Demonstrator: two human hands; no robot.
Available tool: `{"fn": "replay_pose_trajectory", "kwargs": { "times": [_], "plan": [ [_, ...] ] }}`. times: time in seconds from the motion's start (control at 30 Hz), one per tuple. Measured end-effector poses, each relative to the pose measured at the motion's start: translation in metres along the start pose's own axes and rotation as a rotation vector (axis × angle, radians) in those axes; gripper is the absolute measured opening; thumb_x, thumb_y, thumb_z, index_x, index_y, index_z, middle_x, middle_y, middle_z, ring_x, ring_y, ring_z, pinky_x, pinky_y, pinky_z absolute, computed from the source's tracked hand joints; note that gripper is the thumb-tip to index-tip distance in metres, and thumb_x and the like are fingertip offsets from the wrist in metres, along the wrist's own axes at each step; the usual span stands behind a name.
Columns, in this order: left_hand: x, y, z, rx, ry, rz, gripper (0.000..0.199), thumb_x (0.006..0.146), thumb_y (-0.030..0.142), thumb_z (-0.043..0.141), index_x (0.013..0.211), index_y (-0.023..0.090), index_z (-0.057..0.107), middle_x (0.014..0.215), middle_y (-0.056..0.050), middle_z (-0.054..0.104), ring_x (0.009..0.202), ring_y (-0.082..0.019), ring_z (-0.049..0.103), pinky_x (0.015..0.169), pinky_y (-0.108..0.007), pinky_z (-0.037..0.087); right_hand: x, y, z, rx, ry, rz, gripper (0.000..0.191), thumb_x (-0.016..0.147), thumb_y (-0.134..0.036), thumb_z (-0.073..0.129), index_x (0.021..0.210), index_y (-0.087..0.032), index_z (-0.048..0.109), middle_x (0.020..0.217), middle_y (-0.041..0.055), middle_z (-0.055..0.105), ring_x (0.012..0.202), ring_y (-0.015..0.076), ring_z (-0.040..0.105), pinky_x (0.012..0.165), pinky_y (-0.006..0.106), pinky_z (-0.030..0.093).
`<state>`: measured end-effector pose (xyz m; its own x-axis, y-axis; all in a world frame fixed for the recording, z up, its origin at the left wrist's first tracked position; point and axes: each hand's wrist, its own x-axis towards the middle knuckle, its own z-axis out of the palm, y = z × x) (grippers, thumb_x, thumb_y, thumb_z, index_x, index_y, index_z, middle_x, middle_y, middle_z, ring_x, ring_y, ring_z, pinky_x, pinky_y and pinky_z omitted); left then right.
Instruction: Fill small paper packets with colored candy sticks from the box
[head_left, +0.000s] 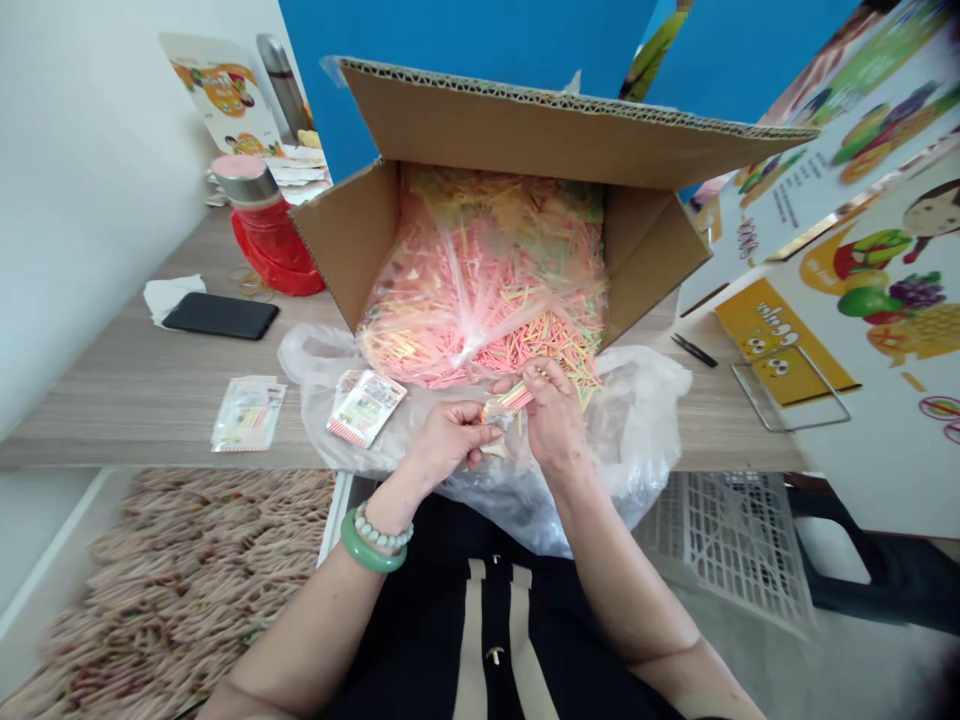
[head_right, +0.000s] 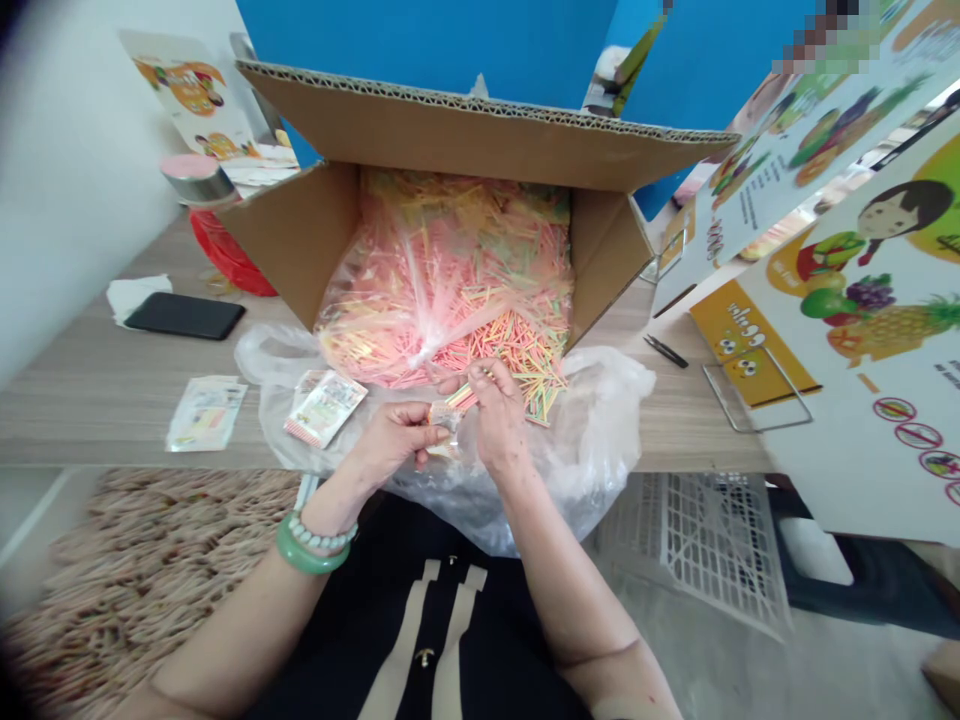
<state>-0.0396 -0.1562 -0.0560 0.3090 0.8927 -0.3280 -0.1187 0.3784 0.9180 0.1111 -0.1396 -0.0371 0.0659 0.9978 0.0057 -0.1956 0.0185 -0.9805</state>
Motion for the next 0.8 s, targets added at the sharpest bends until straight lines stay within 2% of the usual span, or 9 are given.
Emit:
{"fn": "replay_pose_trajectory", "kwargs": {
  "times": [0.1, 0.2, 0.3, 0.43, 0.53, 0.6, 0.67, 0.73, 0.8],
  "plan": [
    [0.0, -0.001, 0.0, 0.002, -0.013, -0.003, 0.027, 0.062, 0.037, 0.085, 0.07, 0.015, 0.073, 0.056, 0.003, 0.057, 0.039, -0.007, 0.046, 0.038, -0.022, 0.04, 0.0, 0.0, 0.003, 0.145, 0.028, -0.003, 0.011, 0.089, -0.037, 0.061, 0.087, -0.027, 0.055, 0.069, -0.0038, 0.071, 0.072, 0.0213, 0.069, 0.084, 0.041, 0.054],
    [0.0, -0.003, -0.002, -0.018, -0.007, -0.004, 0.028, 0.061, 0.037, 0.086, 0.07, 0.015, 0.072, 0.056, 0.003, 0.057, 0.039, -0.007, 0.046, 0.037, -0.022, 0.041, 0.0, -0.001, 0.004, 0.153, -0.008, 0.004, 0.013, 0.089, -0.038, 0.063, 0.085, -0.027, 0.056, 0.067, -0.0044, 0.07, 0.072, 0.0212, 0.069, 0.083, 0.041, 0.054],
    [0.0, -0.004, -0.003, -0.03, 0.003, 0.006, 0.029, 0.062, 0.039, 0.087, 0.07, 0.015, 0.071, 0.058, 0.003, 0.058, 0.04, -0.008, 0.047, 0.038, -0.022, 0.041, 0.0, -0.003, 0.001, 0.089, -0.099, 0.003, 0.014, 0.088, -0.038, 0.064, 0.083, -0.026, 0.059, 0.072, -0.0029, 0.072, 0.08, 0.0214, 0.07, 0.086, 0.04, 0.054],
    [0.004, -0.006, -0.003, -0.025, -0.015, 0.046, 0.032, 0.066, 0.043, 0.086, 0.07, 0.016, 0.069, 0.057, 0.003, 0.056, 0.042, -0.009, 0.046, 0.041, -0.023, 0.04, -0.002, 0.0, 0.001, 0.013, -0.215, 0.049, 0.014, 0.087, -0.037, 0.065, 0.079, -0.025, 0.063, 0.091, 0.0003, 0.077, 0.097, 0.0221, 0.071, 0.093, 0.041, 0.052],
    [0.01, -0.008, -0.002, 0.029, 0.014, 0.162, 0.032, 0.074, 0.045, 0.08, 0.065, 0.016, 0.068, 0.059, 0.001, 0.057, 0.054, -0.012, 0.052, 0.052, -0.025, 0.043, 0.0, 0.002, 0.002, -0.046, -0.256, 0.022, 0.013, 0.09, -0.035, 0.063, 0.081, -0.026, 0.067, 0.105, 0.001, 0.077, 0.112, 0.0219, 0.068, 0.104, 0.042, 0.048],
    [0.013, -0.01, -0.002, 0.016, 0.035, 0.237, 0.03, 0.078, 0.044, 0.077, 0.067, 0.016, 0.071, 0.07, -0.002, 0.064, 0.071, -0.016, 0.059, 0.066, -0.028, 0.048, 0.002, 0.001, 0.0, -0.162, -0.289, -0.018, 0.015, 0.091, -0.036, 0.062, 0.084, -0.027, 0.071, 0.11, 0.0013, 0.077, 0.116, 0.0224, 0.066, 0.108, 0.044, 0.045],
    [0.015, -0.011, -0.002, -0.069, 0.045, 0.248, 0.026, 0.078, 0.043, 0.076, 0.076, 0.017, 0.075, 0.081, -0.003, 0.069, 0.083, -0.019, 0.062, 0.077, -0.03, 0.05, 0.004, -0.001, -0.005, -0.308, -0.368, -0.061, 0.016, 0.091, -0.039, 0.063, 0.091, -0.029, 0.076, 0.114, 0.0018, 0.076, 0.118, 0.024, 0.066, 0.11, 0.047, 0.044],
    [0.015, -0.012, -0.003, -0.169, 0.062, 0.229, 0.025, 0.075, 0.042, 0.077, 0.08, 0.017, 0.075, 0.08, -0.002, 0.07, 0.082, -0.018, 0.063, 0.079, -0.03, 0.05, 0.004, -0.005, -0.013, -0.413, -0.47, -0.094, 0.022, 0.09, -0.041, 0.067, 0.108, -0.032, 0.076, 0.125, 0.0021, 0.073, 0.126, 0.0255, 0.061, 0.114, 0.049, 0.041],
    [0.014, -0.011, -0.004, -0.246, 0.083, 0.217, 0.025, 0.073, 0.041, 0.079, 0.077, 0.017, 0.073, 0.075, -0.001, 0.068, 0.076, -0.017, 0.062, 0.077, -0.03, 0.05, 0.002, -0.004, -0.021, -0.439, -0.494, -0.092, 0.04, 0.088, -0.041, 0.071, 0.127, -0.035, 0.069, 0.14, 0.002, 0.065, 0.134, 0.0257, 0.056, 0.115, 0.049, 0.04]
  ]
}}
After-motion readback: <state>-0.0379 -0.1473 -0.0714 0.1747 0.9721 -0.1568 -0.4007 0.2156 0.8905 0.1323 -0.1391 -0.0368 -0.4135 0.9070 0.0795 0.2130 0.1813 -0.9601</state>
